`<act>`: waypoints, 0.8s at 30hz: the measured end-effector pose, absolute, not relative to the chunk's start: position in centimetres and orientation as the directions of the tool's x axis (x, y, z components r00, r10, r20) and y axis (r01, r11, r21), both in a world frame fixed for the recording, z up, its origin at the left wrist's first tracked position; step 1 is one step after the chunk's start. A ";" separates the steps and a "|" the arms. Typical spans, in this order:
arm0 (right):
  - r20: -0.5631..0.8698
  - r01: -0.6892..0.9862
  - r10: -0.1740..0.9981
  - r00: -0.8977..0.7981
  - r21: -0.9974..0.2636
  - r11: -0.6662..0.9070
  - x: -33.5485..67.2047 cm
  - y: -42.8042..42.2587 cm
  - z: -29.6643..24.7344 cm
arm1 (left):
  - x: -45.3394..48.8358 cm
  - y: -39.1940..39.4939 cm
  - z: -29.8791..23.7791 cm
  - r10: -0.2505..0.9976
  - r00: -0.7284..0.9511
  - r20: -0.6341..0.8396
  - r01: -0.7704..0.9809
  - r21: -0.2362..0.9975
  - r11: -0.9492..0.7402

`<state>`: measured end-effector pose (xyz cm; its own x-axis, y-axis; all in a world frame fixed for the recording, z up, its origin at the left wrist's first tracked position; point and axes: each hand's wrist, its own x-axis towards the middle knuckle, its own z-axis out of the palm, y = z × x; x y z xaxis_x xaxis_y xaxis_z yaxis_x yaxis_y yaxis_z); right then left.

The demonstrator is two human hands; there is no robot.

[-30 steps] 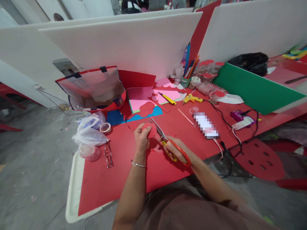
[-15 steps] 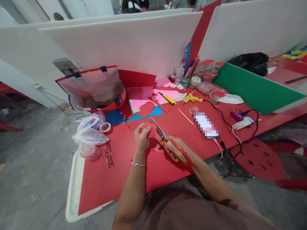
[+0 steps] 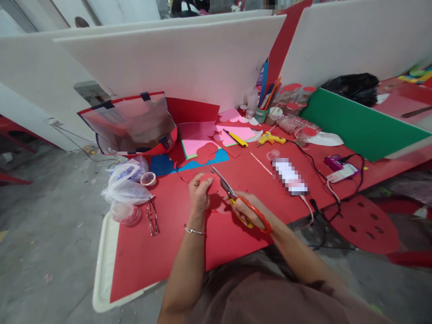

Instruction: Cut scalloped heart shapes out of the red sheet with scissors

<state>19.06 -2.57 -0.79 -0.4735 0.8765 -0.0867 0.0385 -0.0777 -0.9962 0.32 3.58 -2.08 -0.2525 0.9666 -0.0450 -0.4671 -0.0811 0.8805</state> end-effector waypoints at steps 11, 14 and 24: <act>-0.126 0.072 0.940 -0.316 -0.991 -0.109 18.3 -1.7 -0.2 | 0.6 3.9 -2.4 0.960 -0.279 -0.029 -0.478 0.871 -0.112; -0.081 0.084 0.986 -0.145 -0.994 -0.069 17.2 -0.5 -0.3 | 0.7 4.0 -2.8 0.964 -0.264 0.013 -0.430 0.893 -0.130; -0.026 -0.074 0.998 0.062 -0.997 -0.021 14.9 4.2 -1.8 | 1.4 4.3 -4.0 0.980 -0.168 -0.102 -0.461 0.887 0.013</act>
